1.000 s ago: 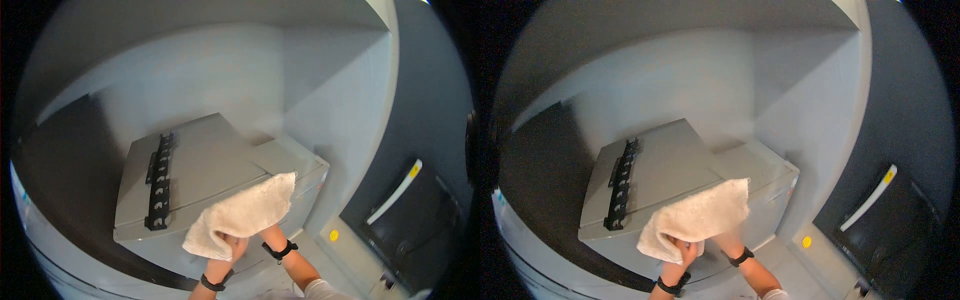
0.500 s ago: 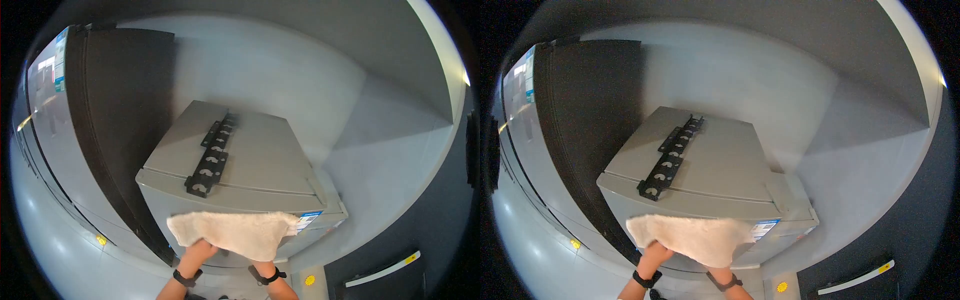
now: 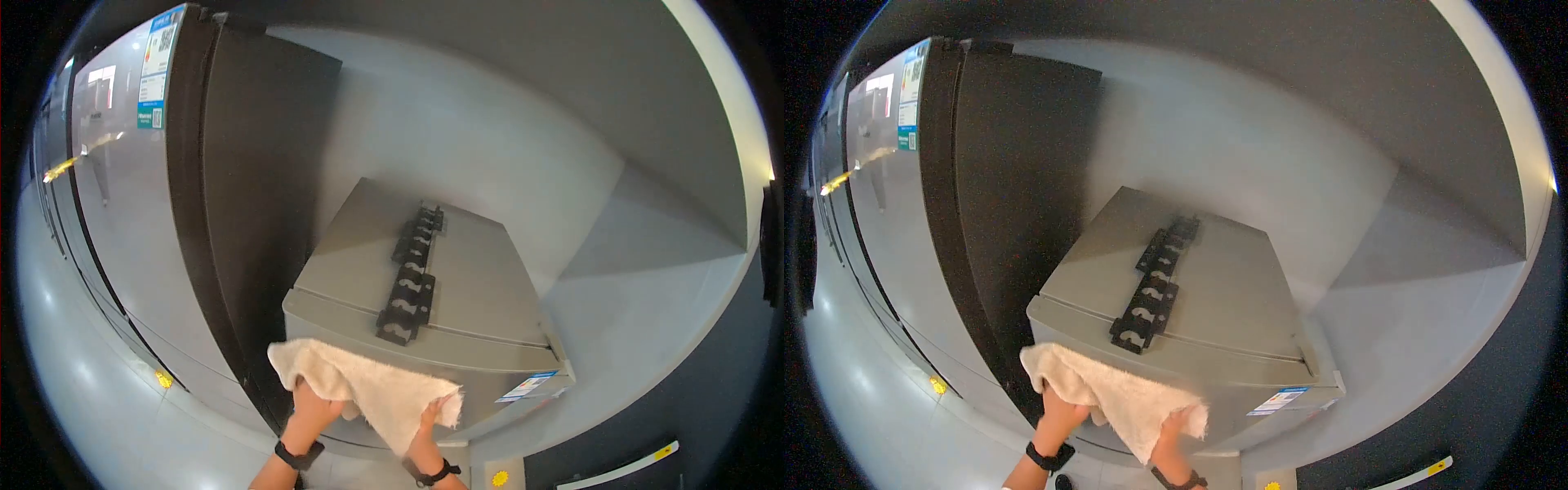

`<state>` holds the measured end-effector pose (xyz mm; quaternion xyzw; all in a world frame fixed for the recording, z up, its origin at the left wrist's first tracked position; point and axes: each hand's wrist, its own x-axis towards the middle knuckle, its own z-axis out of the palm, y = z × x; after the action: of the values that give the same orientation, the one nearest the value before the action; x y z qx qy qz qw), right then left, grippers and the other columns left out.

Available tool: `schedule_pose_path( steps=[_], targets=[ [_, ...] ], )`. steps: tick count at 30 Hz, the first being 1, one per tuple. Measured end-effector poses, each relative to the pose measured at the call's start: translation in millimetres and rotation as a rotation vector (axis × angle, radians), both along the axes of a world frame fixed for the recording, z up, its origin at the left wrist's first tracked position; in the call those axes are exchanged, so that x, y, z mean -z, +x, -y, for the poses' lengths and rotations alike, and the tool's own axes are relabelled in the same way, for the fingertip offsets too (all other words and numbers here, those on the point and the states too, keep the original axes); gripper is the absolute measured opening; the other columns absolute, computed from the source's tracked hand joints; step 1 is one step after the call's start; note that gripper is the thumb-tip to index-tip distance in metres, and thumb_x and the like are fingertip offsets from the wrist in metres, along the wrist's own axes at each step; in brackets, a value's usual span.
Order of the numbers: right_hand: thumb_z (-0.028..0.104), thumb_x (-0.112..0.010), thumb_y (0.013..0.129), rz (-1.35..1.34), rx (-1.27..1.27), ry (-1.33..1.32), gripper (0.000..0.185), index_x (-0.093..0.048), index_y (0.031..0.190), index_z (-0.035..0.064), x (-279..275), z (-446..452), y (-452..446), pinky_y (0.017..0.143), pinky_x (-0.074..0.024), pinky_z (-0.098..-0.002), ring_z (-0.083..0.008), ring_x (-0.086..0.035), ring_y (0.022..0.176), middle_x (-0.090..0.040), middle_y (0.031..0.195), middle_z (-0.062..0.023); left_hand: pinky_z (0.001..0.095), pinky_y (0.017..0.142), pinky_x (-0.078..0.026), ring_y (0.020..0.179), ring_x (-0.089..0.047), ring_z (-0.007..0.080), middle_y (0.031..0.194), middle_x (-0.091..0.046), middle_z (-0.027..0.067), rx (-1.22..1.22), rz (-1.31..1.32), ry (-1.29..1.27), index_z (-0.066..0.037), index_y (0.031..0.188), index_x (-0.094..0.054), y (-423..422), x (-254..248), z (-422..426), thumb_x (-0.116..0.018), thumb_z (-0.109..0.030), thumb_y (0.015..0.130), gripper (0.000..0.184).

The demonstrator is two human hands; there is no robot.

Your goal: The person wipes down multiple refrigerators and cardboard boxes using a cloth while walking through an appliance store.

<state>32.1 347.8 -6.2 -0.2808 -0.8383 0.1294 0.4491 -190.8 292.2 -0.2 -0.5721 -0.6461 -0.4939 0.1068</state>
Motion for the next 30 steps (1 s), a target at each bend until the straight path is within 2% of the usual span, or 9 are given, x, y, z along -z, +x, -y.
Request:
schedule_pose_path(
  steps=[4,11,15,18,20,22,24,28,30],
  targets=[
    [0.044,-0.075,0.076,0.055,0.004,0.098,0.057,-0.065,0.123,0.0125,-26,0,-36,0.109,-0.0256,-0.0562,-0.0326,-0.054,0.121,-0.062,0.125,-0.0133,0.0535,0.101,-0.041,0.115,-0.057,0.0438,0.117,-0.066,0.0187,0.031,0.123,0.202,-0.002,0.123,-0.062,-24,-58,-5,-0.065,-0.023,0.082,0.046],
    [0.042,-0.078,0.064,0.508,0.066,0.302,0.053,-0.075,0.108,0.0118,24,4,-81,0.099,-0.0280,-0.0621,-0.0300,-0.060,0.110,-0.069,0.111,-0.0105,0.0427,0.104,-0.041,0.121,-0.057,0.0382,0.128,-0.062,0.0220,0.112,0.613,0.217,0.004,0.129,-0.056,-33,13,8,-0.062,-0.017,0.090,0.045],
    [0.036,-0.075,0.066,0.301,0.106,0.322,0.049,-0.075,0.108,0.0111,64,2,-63,0.099,-0.0290,-0.0636,-0.0319,-0.060,0.110,-0.069,0.110,-0.0101,0.0407,0.103,-0.042,0.120,-0.058,0.0364,0.129,-0.061,0.0231,0.189,0.812,0.191,0.006,0.132,-0.053,-37,2,26,-0.063,-0.017,0.090,0.049],
    [0.048,-0.070,0.080,0.372,0.232,0.328,0.054,-0.070,0.118,0.0103,39,4,-61,0.110,-0.0208,-0.0677,-0.0415,-0.051,0.127,-0.063,0.130,-0.0152,0.0404,0.100,-0.044,0.119,-0.059,0.0349,0.126,-0.061,0.0230,0.303,0.711,0.251,0.006,0.130,-0.053,-57,-23,18,-0.066,-0.018,0.088,0.050],
    [0.048,-0.072,0.080,-0.191,0.000,-0.381,0.056,-0.068,0.122,0.0100,29,5,-80,0.111,-0.0269,-0.0614,-0.0405,-0.051,0.129,-0.064,0.129,-0.0162,0.0403,0.099,-0.045,0.117,-0.059,0.0361,0.124,-0.061,0.0225,0.322,0.643,0.263,0.006,0.128,-0.055,-67,-39,6,-0.068,-0.019,0.087,0.050],
    [0.047,-0.075,0.080,-0.323,-0.012,-0.399,0.059,-0.066,0.125,0.0094,15,11,-93,0.110,-0.0317,-0.0566,-0.0398,-0.051,0.129,-0.063,0.129,-0.0168,0.0415,0.096,-0.046,0.114,-0.059,0.0372,0.122,-0.062,0.0221,0.291,0.374,0.184,0.005,0.125,-0.056,-68,-37,8,-0.070,-0.021,0.086,0.049],
    [0.044,-0.079,0.078,0.090,0.168,0.224,0.063,-0.063,0.128,0.0085,-3,9,-100,0.109,-0.0354,-0.0533,-0.0393,-0.052,0.127,-0.062,0.130,-0.0172,0.0438,0.099,-0.044,0.117,-0.057,0.0385,0.125,-0.060,0.0225,0.278,0.113,0.130,0.005,0.126,-0.057,-57,-16,15,-0.069,-0.020,0.085,0.049],
    [0.045,-0.074,0.080,-0.074,0.245,0.084,0.058,-0.064,0.128,0.0153,37,16,-92,0.110,-0.0213,-0.0704,-0.0367,-0.053,0.127,-0.062,0.131,-0.0124,0.0484,0.104,-0.040,0.124,-0.052,0.0411,0.130,-0.058,0.0233,0.403,-0.066,0.064,0.004,0.128,-0.057,-21,43,34,-0.069,-0.017,0.085,0.050],
    [0.046,-0.076,0.080,-0.214,0.202,-0.188,0.067,-0.058,0.135,0.0122,56,11,-68,0.114,-0.0191,-0.0640,-0.0394,-0.047,0.131,-0.055,0.138,-0.0152,0.0507,0.107,-0.037,0.127,-0.050,0.0424,0.133,-0.056,0.0237,0.439,-0.178,0.055,0.004,0.129,-0.057,-12,55,34,-0.069,-0.016,0.084,0.050]
  ],
)
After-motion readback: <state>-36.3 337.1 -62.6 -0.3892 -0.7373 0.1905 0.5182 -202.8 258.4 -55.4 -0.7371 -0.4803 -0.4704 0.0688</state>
